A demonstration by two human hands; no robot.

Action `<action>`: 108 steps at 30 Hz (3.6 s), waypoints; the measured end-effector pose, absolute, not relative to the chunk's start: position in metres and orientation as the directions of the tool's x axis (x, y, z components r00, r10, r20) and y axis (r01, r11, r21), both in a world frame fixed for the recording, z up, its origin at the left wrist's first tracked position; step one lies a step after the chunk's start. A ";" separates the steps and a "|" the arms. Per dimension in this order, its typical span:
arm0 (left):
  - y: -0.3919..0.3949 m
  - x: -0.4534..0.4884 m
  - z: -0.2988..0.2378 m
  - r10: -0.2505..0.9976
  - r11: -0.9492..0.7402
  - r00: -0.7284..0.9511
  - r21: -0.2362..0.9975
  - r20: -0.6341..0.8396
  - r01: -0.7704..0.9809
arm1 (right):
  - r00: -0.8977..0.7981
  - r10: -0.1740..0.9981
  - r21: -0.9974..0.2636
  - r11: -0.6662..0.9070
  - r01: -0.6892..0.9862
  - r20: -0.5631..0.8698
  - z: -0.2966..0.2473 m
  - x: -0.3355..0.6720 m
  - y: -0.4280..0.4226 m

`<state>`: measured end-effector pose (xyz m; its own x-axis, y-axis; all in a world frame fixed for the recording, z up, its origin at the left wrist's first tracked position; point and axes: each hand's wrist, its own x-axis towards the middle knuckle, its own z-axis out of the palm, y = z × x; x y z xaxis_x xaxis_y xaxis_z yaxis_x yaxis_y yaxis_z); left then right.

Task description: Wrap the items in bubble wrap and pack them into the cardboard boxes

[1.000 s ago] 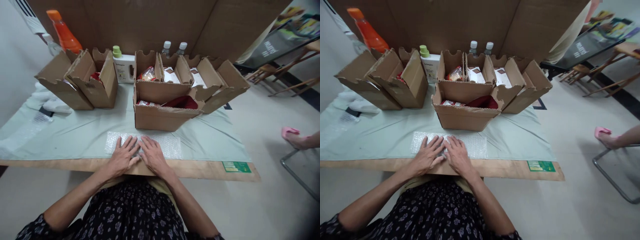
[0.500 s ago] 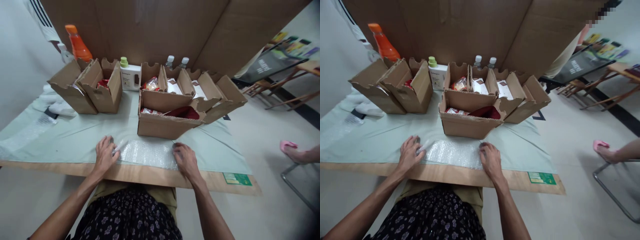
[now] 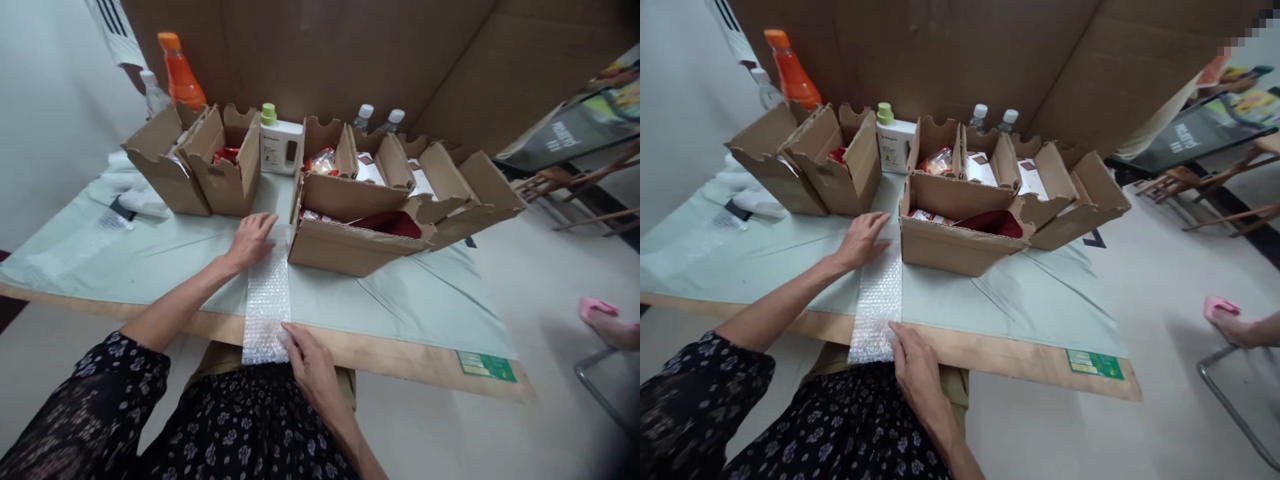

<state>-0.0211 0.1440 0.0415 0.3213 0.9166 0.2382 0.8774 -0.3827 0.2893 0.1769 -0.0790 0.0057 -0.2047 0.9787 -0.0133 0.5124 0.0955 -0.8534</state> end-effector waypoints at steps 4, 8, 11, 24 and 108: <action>0.087 -0.044 0.017 0.869 -0.484 0.369 0.407 0.331 0.775 | -0.246 0.968 -0.905 0.068 0.420 -0.041 0.010 0.180 -0.078; -0.009 -0.085 0.022 0.785 -0.580 0.601 0.522 0.153 0.625 | -0.215 0.954 -0.971 -0.178 0.161 -0.210 0.022 0.183 -0.069; -0.055 -0.092 0.036 0.743 -0.537 0.669 0.613 0.019 0.580 | -0.162 0.937 -0.942 -0.326 -0.078 -0.311 0.024 0.176 -0.058; 0.012 -0.043 -0.008 0.993 -0.094 0.117 0.585 -0.001 0.805 | -0.328 0.894 -0.686 0.445 0.576 0.305 0.007 0.178 -0.037; 0.103 0.029 0.107 0.660 -0.737 0.367 0.474 0.655 0.481 | 0.171 0.859 -0.765 0.318 0.560 0.482 0.175 0.328 0.024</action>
